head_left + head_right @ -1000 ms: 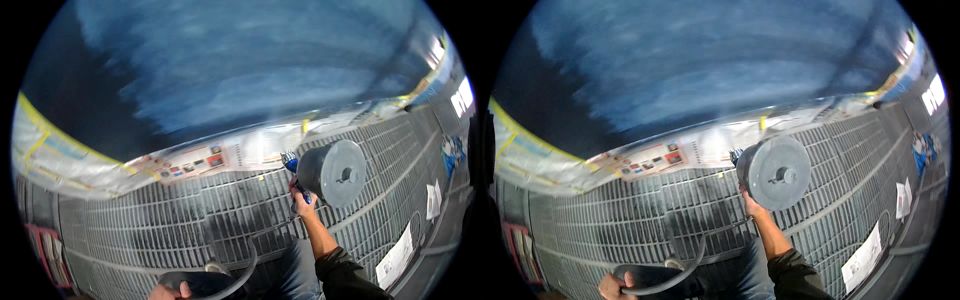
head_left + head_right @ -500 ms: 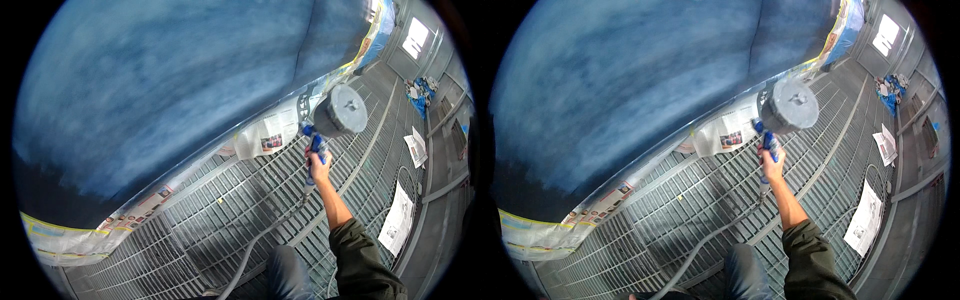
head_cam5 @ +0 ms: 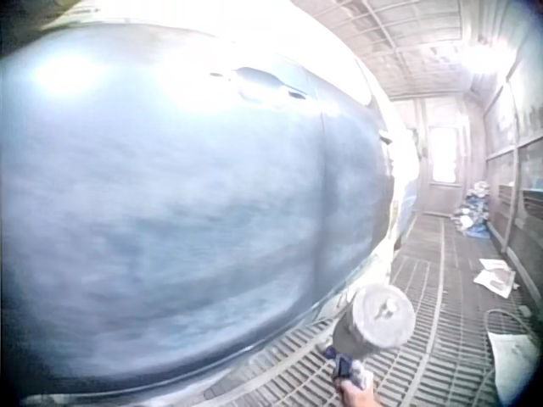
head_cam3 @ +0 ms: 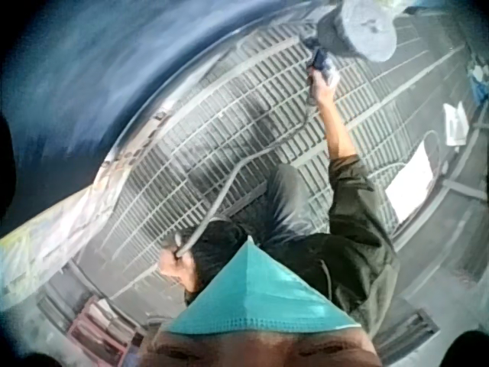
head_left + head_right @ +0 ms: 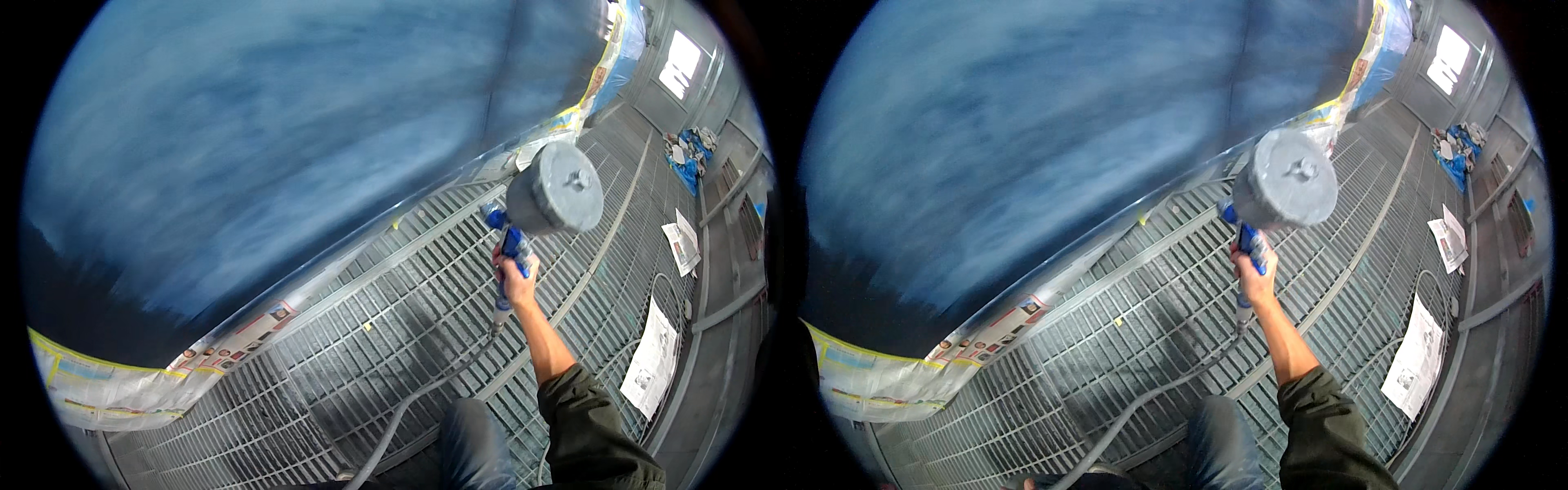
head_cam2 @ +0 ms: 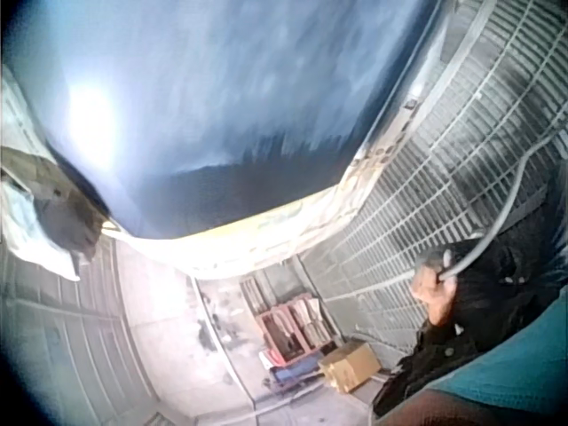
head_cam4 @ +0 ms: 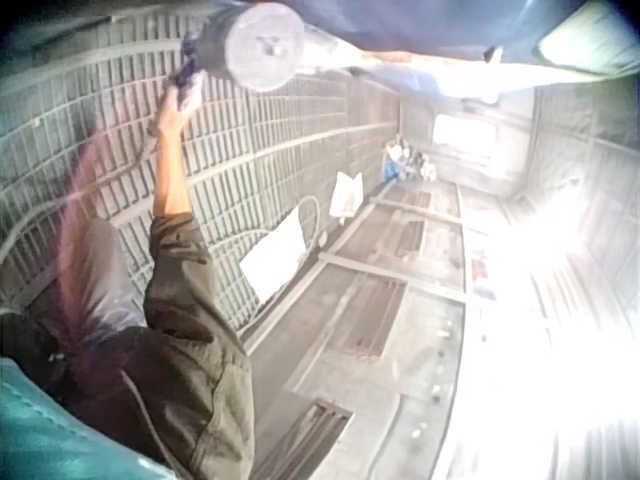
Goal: The person sprays blue paint onto the side of a car using a spray gun. The person then exits the booth, pours the remaining paint into a container, and adds a solvent to clean the spray gun.
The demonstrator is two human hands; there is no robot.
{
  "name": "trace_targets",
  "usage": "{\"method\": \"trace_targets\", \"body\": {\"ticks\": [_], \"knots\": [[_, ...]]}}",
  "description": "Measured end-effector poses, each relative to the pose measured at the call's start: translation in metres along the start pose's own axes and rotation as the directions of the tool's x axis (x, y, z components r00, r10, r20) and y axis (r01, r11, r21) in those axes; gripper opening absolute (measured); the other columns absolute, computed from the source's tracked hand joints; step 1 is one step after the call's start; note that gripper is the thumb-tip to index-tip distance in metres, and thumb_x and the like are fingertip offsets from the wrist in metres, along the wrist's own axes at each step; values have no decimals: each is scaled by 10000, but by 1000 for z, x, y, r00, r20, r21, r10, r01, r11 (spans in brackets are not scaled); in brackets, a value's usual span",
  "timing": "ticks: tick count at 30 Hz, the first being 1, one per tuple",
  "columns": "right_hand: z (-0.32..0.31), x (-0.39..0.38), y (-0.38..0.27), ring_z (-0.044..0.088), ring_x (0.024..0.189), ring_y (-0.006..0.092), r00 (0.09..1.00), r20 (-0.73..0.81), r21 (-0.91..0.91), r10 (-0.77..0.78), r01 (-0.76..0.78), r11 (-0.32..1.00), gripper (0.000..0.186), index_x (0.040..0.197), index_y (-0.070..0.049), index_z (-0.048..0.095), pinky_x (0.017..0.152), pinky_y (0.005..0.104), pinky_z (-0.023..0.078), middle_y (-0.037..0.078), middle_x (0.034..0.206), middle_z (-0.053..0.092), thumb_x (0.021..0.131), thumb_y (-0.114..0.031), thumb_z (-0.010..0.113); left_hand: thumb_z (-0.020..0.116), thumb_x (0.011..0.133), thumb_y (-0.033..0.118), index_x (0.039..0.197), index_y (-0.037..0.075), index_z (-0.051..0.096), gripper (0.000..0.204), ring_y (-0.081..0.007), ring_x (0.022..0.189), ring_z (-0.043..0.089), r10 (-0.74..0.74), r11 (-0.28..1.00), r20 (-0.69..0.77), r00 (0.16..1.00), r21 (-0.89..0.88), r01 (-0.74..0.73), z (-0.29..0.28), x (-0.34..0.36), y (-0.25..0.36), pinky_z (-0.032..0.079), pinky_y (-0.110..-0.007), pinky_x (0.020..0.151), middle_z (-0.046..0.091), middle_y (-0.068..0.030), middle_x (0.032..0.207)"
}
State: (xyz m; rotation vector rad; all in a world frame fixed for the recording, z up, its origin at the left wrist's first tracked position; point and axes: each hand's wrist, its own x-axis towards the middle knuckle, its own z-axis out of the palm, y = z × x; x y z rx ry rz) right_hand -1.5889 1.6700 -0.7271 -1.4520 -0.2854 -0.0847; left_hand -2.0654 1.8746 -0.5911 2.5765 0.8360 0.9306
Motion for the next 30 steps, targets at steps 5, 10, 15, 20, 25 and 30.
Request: {"method": "trace_targets", "body": {"ticks": [5,10,15,20,25,30], "knots": [[62,-69,-10,496,512,67,996,71,55,58,-62,997,104,868,-9,639,479,220,393,7,665,581,793,-48,578,756,803,89,637,47,419,378,-249,451,310,-42,997,-30,999,60,44,-24,-5,-15,288,-368,447,322,-115,545],[118,-140,-3,563,616,103,963,243,41,121,-134,990,121,902,5,659,573,249,451,22,731,617,830,-50,578,735,820,95,629,54,395,392,-229,450,308,-82,993,-122,989,79,92,-51,-20,-46,291,-349,447,301,-101,544],[181,-200,0,521,622,108,922,384,-66,44,-20,998,102,908,10,617,560,261,421,38,766,586,829,-14,556,710,850,81,630,51,395,386,-219,454,307,-91,984,-202,975,133,119,-76,-45,-86,293,-347,448,325,-94,542],[213,-244,31,516,661,91,770,632,-223,93,66,973,171,990,-39,637,598,239,428,-4,815,597,886,-88,510,748,808,74,617,34,439,366,-237,472,340,-262,957,-268,927,50,285,-95,-56,-107,297,-362,449,365,-116,546],[262,-244,19,585,763,143,544,838,-85,44,50,995,199,1024,-12,615,673,251,479,71,938,625,856,-55,515,757,793,61,607,36,451,359,-237,436,299,-267,939,-297,917,133,317,-101,-61,-123,279,-360,431,331,-110,517],[260,-214,-33,647,827,154,590,802,136,94,-333,933,204,1065,-33,661,759,307,536,77,990,693,888,-121,611,758,797,64,612,42,456,355,-253,443,324,-256,941,-320,912,134,311,-100,-50,-117,286,-366,437,349,-115,527]]}}
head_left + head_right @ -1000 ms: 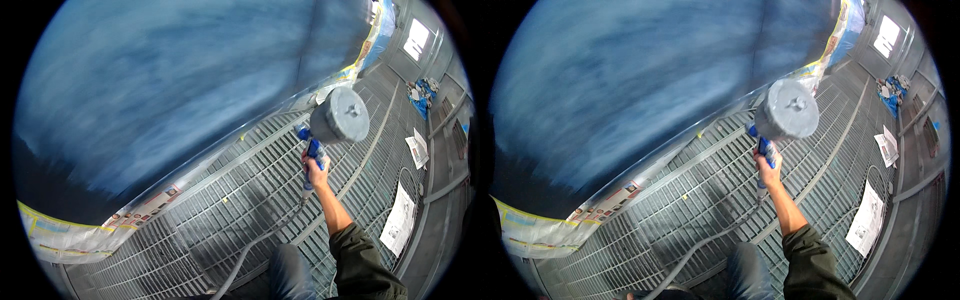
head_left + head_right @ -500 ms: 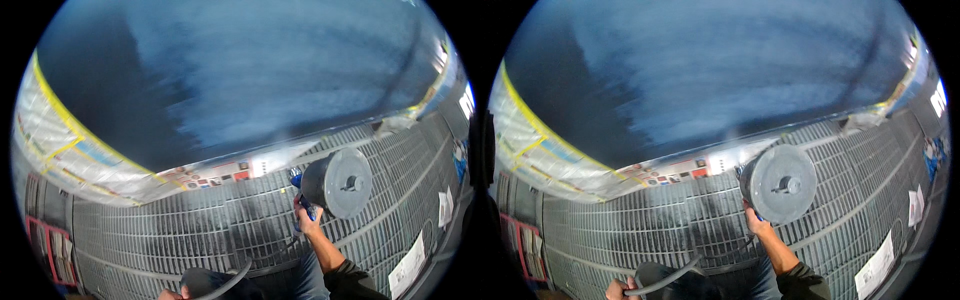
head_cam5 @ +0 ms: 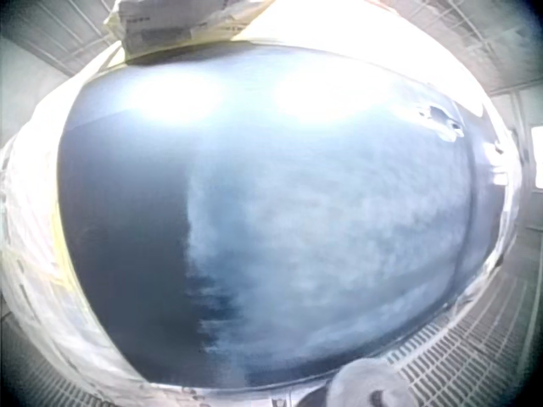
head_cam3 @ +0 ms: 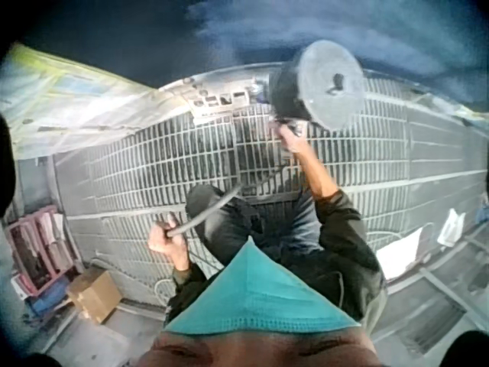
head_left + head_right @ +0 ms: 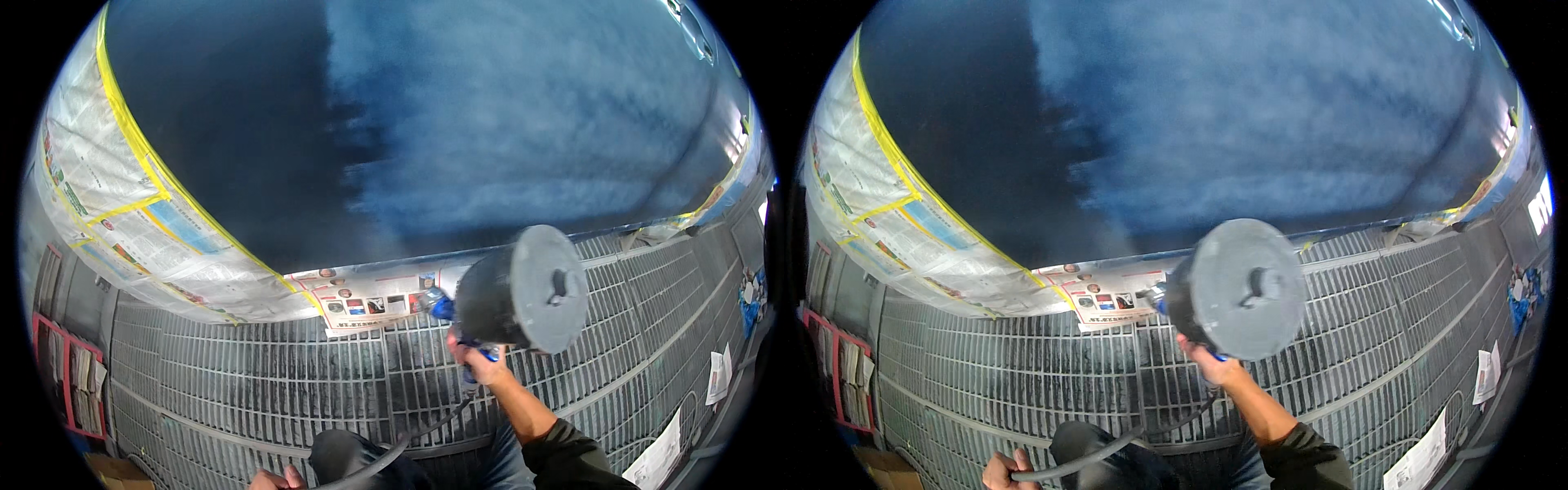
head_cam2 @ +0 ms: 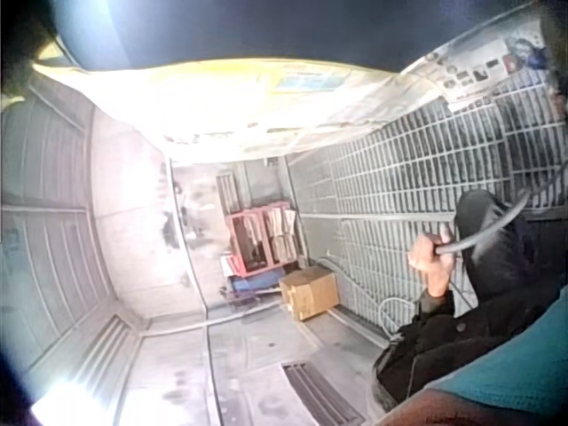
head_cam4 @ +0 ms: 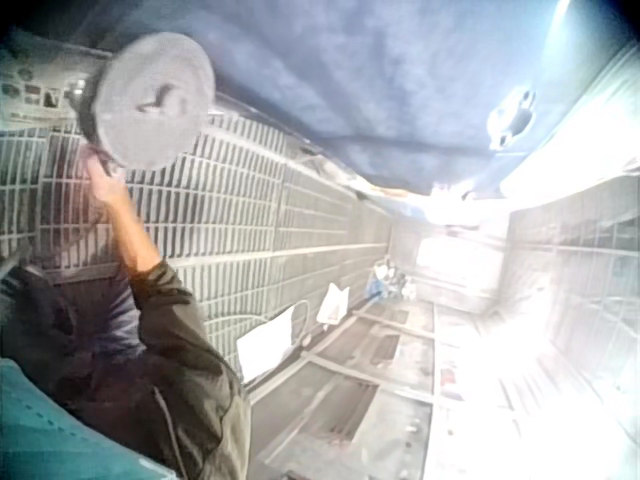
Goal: The person sprays blue paint onto the side of a car using a spray gun. The person then exits the booth, pours the remaining paint into a container, and adds a solvent to clean the spray gun.
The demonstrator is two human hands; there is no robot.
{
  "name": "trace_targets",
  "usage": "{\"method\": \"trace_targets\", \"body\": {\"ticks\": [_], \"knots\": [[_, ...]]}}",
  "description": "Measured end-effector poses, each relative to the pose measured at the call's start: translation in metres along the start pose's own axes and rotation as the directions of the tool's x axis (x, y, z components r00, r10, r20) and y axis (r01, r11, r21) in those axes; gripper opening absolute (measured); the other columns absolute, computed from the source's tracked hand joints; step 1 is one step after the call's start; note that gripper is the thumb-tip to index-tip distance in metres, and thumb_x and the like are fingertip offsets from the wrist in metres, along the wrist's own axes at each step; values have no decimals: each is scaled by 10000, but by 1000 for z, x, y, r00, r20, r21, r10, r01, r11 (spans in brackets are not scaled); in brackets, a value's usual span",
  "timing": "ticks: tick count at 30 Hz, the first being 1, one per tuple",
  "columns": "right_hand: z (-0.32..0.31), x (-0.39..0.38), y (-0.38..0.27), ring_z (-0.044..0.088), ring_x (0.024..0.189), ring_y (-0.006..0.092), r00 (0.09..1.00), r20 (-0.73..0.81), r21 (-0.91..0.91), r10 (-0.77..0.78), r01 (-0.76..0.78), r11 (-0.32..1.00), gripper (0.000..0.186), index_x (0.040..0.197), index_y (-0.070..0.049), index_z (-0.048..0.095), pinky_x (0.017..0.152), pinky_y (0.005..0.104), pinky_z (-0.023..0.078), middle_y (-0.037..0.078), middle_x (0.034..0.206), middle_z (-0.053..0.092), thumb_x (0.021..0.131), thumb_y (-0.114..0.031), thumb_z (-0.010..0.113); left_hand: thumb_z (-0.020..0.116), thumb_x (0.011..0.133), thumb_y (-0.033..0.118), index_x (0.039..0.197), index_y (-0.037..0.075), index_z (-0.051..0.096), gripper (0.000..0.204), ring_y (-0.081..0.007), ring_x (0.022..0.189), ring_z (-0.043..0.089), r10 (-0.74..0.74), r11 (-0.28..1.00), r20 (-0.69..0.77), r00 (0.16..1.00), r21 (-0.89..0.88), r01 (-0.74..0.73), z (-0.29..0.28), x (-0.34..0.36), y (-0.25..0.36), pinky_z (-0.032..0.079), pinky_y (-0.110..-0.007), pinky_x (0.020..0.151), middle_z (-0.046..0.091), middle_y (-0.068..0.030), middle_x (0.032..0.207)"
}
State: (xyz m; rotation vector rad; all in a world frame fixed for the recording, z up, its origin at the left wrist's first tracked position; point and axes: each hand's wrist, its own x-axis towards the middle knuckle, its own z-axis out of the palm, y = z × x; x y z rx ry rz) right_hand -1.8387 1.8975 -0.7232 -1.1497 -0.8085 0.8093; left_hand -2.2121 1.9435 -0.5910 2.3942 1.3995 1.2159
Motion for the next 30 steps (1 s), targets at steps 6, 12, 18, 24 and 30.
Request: {"method": "trace_targets", "body": {"ticks": [6,12,18,24,30], "knots": [[-75,-19,-77,503,592,108,941,-334,-18,-61,59,998,175,896,18,596,530,258,417,76,775,583,734,-3,535,751,812,60,631,34,431,368,-271,465,343,93,994,70,993,-61,-88,23,5,28,290,-375,450,359,-129,549],[-191,-50,-107,506,543,105,823,-548,-150,-148,77,986,163,875,16,595,474,244,402,65,727,581,724,-37,565,765,800,80,631,35,468,345,-284,459,377,115,993,201,973,-18,-114,54,1,83,304,-394,454,384,-135,540],[-298,-72,-119,486,501,86,631,-699,-391,-336,57,919,148,862,-23,601,458,235,396,26,699,583,730,-85,573,791,789,152,625,60,477,366,-287,459,409,170,984,291,941,-100,-147,74,-8,122,341,-397,451,434,-118,546],[-343,-73,-147,526,580,67,307,-779,-548,-547,90,832,433,1242,-17,567,436,227,423,23,826,611,812,-35,518,777,794,143,634,55,478,350,-286,459,419,256,965,270,928,-118,-233,78,-10,131,331,-402,452,433,-120,552],[-316,-70,-165,452,481,60,474,-785,-421,-398,64,905,106,890,-52,596,445,218,376,-20,665,530,790,-65,564,764,796,101,628,43,451,361,-263,459,362,161,985,211,964,-95,-144,70,-12,115,291,-392,458,387,-120,531]]}}
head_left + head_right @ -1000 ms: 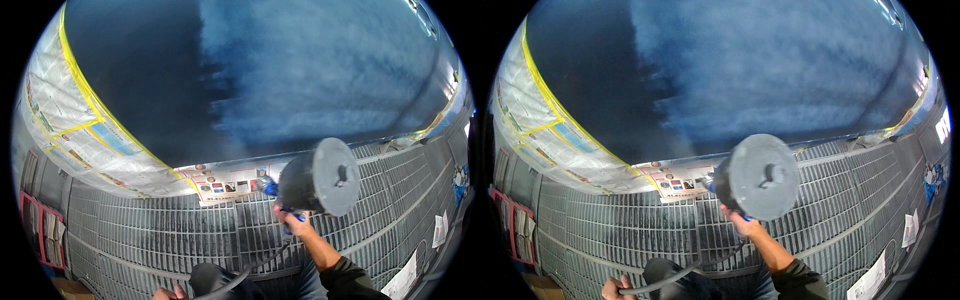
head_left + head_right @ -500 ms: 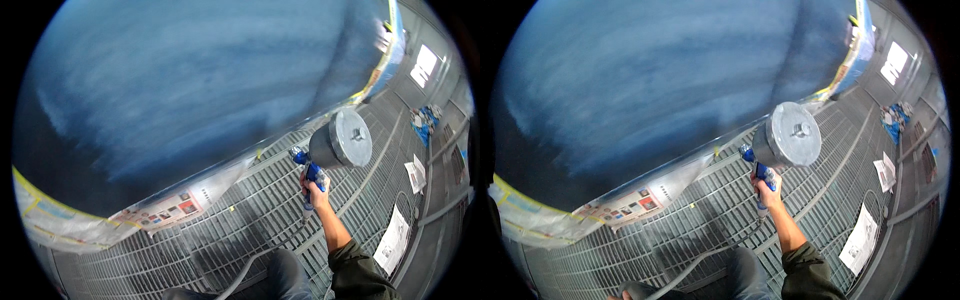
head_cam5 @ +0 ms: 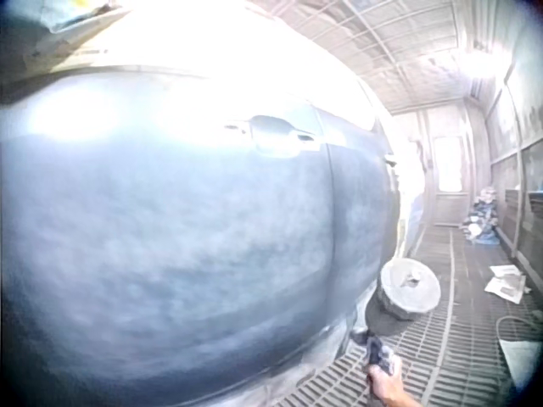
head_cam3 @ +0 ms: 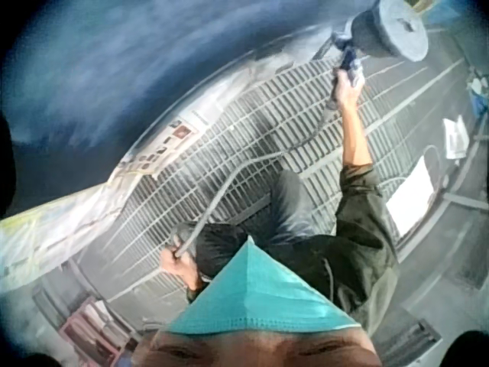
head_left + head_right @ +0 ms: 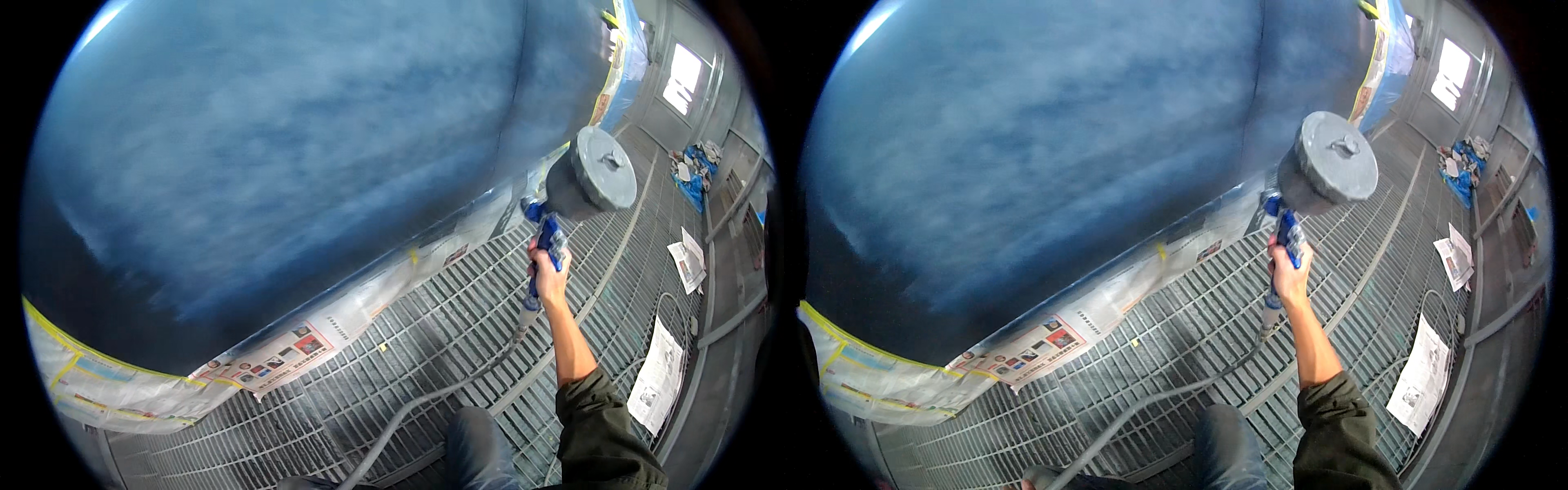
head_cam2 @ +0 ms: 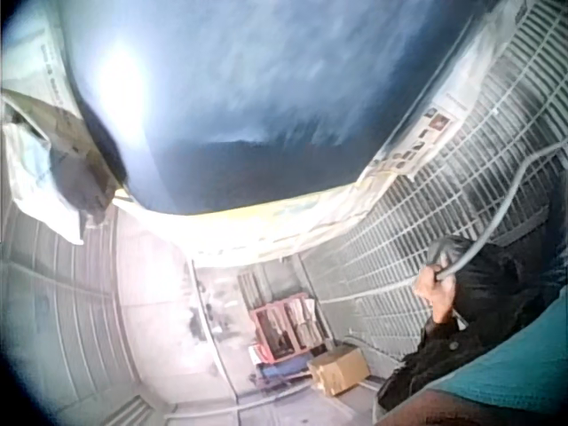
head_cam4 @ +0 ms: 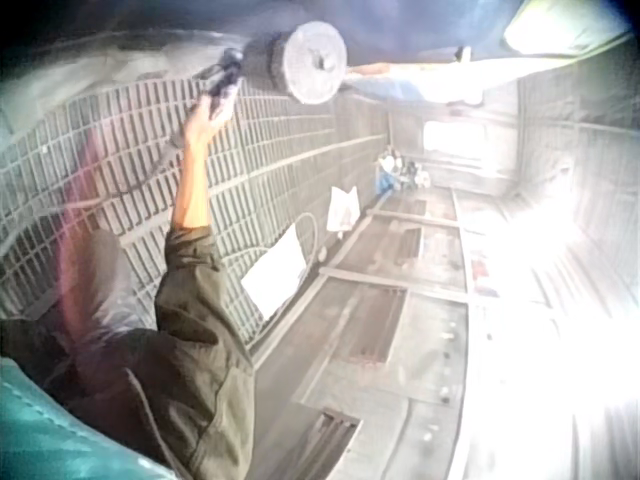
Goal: The person sprays blue paint onto the side of a car using a spray gun. The person then exits the booth, pours the remaining paint into a container, and adds a solvent to clean the spray gun.
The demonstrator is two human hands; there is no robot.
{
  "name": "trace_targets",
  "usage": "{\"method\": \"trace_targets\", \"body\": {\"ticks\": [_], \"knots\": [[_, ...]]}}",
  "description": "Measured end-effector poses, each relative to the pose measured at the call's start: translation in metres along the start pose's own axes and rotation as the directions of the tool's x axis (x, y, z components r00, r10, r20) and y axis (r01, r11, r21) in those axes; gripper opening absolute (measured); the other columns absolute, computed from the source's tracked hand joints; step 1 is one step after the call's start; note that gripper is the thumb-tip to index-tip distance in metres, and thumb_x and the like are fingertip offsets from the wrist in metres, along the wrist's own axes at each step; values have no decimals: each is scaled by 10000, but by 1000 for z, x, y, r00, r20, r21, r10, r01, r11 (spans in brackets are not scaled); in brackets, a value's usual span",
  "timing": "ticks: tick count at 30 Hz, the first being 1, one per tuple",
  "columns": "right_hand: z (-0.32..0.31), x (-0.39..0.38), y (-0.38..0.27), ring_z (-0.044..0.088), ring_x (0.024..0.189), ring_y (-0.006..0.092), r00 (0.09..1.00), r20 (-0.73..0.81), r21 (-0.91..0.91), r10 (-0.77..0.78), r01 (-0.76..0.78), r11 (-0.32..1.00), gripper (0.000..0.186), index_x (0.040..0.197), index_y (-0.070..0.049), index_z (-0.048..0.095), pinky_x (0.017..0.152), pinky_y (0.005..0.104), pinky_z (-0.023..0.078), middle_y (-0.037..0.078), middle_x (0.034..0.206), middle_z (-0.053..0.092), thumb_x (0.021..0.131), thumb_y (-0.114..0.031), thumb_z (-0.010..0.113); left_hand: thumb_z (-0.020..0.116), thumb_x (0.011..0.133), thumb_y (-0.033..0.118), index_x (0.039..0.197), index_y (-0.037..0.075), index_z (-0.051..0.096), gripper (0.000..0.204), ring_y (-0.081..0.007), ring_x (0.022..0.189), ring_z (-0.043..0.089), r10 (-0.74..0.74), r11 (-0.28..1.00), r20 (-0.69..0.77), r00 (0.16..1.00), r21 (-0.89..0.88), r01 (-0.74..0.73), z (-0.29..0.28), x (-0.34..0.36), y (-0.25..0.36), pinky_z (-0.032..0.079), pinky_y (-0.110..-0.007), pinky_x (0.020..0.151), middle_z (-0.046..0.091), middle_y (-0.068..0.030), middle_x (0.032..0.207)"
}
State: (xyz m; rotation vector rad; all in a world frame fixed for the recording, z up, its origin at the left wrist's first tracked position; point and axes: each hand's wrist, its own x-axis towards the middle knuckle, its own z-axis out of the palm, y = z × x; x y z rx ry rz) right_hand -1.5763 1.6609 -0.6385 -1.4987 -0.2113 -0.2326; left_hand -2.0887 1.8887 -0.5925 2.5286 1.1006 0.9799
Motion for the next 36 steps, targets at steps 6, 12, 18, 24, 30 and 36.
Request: {"method": "trace_targets", "body": {"ticks": [6,12,18,24,30,36], "knots": [[56,-75,-13,454,505,61,933,359,124,10,-58,991,106,866,-34,585,457,226,362,-16,654,509,765,-37,557,754,802,79,619,45,427,376,-264,458,351,-12,1000,-75,997,-20,11,-18,-6,-20,278,-386,455,369,-112,529],[116,-164,-33,550,699,111,826,559,107,69,-154,982,181,973,-7,655,643,262,452,19,791,594,823,-15,554,731,816,61,636,41,450,334,-273,462,365,60,998,-182,981,-7,-62,-42,7,-38,299,-361,461,406,-118,548],[179,-229,-28,486,678,81,533,822,-81,202,-242,967,208,974,-35,592,582,246,404,10,820,551,768,-62,575,682,840,62,603,20,454,331,-218,454,412,-77,995,-268,960,-85,56,-58,2,-70,351,-340,464,447,-121,546],[214,-223,-39,490,728,71,279,960,39,-27,-38,999,232,995,-51,590,609,237,407,1,895,553,769,-102,580,685,845,98,587,24,471,343,-192,426,400,-126,987,-225,966,73,146,-62,-13,-93,347,-341,443,428,-116,509],[182,-171,-52,475,604,78,624,779,65,59,-174,983,240,935,-26,591,544,234,394,6,748,540,730,-150,597,742,818,75,595,34,457,363,-213,426,360,-41,998,-230,972,38,51,-54,2,-65,318,-344,434,408,-108,511],[111,-97,-74,466,527,94,863,501,226,56,-193,955,204,891,15,595,471,246,360,42,732,559,697,-32,559,751,803,59,613,35,464,345,-231,433,362,9,1000,-152,988,-23,-13,-26,16,-30,324,-348,441,398,-108,515]]}}
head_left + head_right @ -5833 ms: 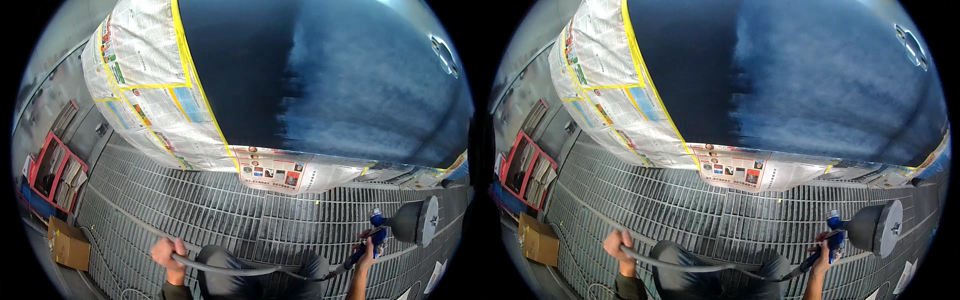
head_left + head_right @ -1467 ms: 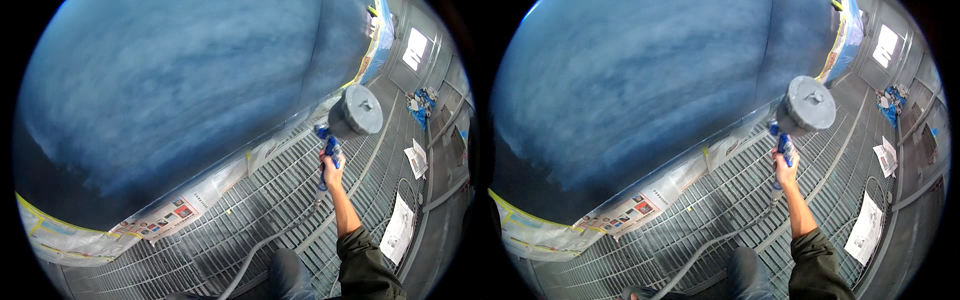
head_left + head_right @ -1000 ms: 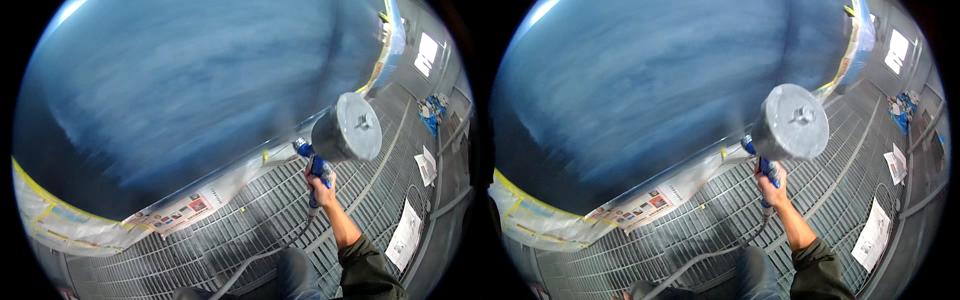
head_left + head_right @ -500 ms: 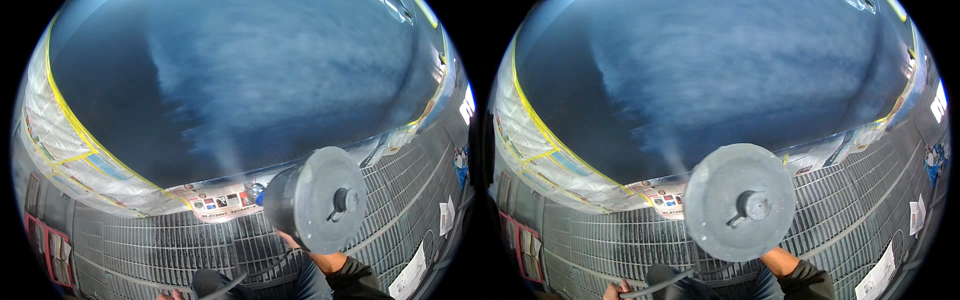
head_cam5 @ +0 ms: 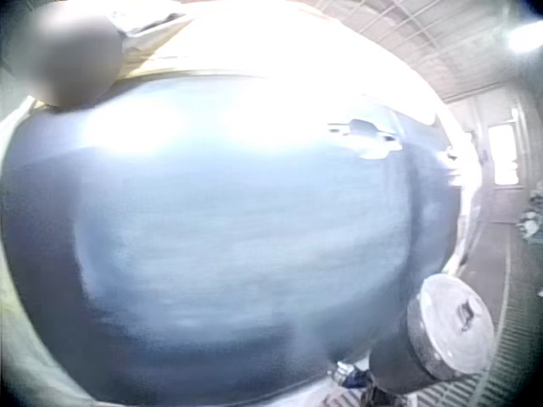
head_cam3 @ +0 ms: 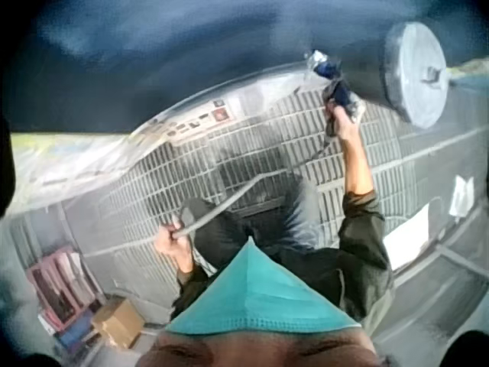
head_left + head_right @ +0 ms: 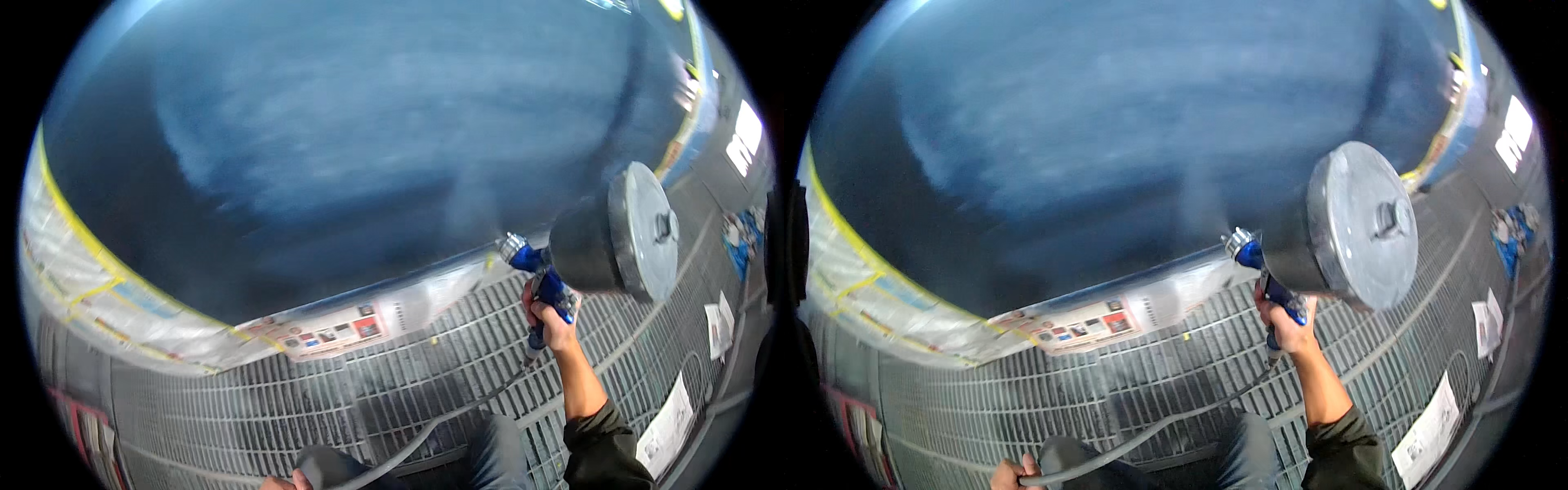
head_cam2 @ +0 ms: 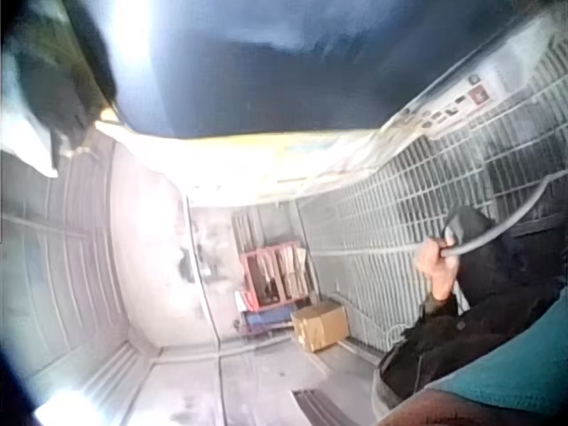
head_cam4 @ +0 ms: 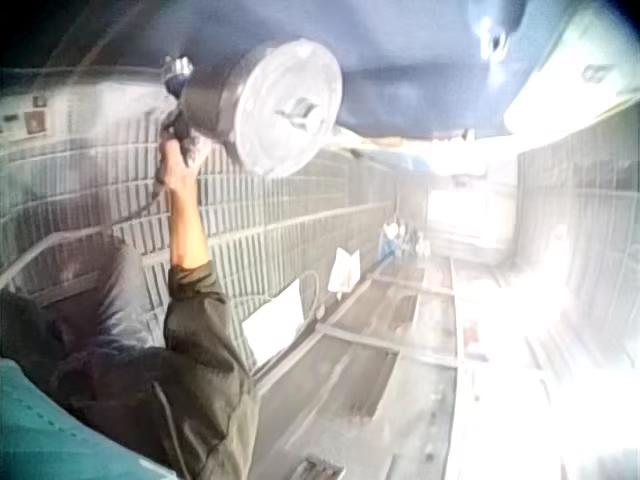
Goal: The person sprays blue paint onto the side of a car using a spray gun. The person then exits the booth, pours the remaining paint into a container, and adds a solvent to clean the spray gun.
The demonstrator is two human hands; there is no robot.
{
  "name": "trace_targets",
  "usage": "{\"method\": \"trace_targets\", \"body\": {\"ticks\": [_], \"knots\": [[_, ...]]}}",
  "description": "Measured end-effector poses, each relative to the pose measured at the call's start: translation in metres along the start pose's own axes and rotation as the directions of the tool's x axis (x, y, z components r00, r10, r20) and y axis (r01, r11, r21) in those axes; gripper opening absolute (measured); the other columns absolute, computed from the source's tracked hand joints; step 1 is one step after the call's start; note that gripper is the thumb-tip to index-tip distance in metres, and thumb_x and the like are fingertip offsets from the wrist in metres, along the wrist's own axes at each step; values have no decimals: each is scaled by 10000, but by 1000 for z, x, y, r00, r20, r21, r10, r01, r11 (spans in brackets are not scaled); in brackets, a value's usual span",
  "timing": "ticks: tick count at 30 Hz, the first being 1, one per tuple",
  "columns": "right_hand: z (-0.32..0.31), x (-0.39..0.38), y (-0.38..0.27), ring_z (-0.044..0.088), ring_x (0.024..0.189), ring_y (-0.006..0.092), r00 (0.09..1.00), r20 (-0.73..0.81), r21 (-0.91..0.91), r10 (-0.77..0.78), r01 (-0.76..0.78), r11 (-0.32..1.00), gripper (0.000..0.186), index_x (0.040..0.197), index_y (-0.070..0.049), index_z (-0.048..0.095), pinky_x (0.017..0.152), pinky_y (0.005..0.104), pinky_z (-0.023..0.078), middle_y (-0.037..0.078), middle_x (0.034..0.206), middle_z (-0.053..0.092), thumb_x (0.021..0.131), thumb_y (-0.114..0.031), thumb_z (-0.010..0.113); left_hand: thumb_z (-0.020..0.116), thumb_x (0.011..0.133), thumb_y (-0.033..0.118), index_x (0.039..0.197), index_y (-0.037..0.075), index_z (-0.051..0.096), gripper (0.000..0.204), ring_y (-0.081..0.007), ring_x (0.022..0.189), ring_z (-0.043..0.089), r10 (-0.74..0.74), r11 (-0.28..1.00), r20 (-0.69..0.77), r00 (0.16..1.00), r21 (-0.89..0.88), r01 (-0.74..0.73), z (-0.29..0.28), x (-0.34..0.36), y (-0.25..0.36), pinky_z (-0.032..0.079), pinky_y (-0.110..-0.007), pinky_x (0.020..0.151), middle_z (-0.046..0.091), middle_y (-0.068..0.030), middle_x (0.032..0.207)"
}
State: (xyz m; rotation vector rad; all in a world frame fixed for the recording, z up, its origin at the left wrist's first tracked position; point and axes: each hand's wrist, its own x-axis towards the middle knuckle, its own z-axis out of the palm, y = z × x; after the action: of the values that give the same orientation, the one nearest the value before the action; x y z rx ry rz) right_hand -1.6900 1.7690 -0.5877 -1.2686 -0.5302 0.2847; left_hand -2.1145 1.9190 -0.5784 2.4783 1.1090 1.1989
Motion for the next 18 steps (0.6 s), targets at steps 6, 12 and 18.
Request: {"method": "trace_targets", "body": {"ticks": [6,12,18], "knots": [[-94,25,-22,489,536,89,978,-183,-168,-101,70,983,144,836,-5,608,476,240,388,19,689,544,709,-48,557,738,815,88,647,33,496,299,-245,455,379,-51,998,137,989,-27,55,20,3,39,329,-362,450,429,-121,541],[-170,46,-41,478,486,71,893,-370,-366,-257,114,924,118,820,-23,617,447,220,370,-1,650,540,747,-96,559,753,813,132,647,46,487,325,-275,469,378,-79,996,206,975,-26,86,27,10,69,321,-387,457,424,-143,547],[-179,59,-66,465,511,62,736,-529,-466,-423,165,869,104,879,-38,602,447,225,390,-18,676,527,804,-81,544,762,817,119,612,43,407,416,-245,472,294,21,999,84,996,-47,-17,24,12,64,289,-382,454,333,-122,512]]}}
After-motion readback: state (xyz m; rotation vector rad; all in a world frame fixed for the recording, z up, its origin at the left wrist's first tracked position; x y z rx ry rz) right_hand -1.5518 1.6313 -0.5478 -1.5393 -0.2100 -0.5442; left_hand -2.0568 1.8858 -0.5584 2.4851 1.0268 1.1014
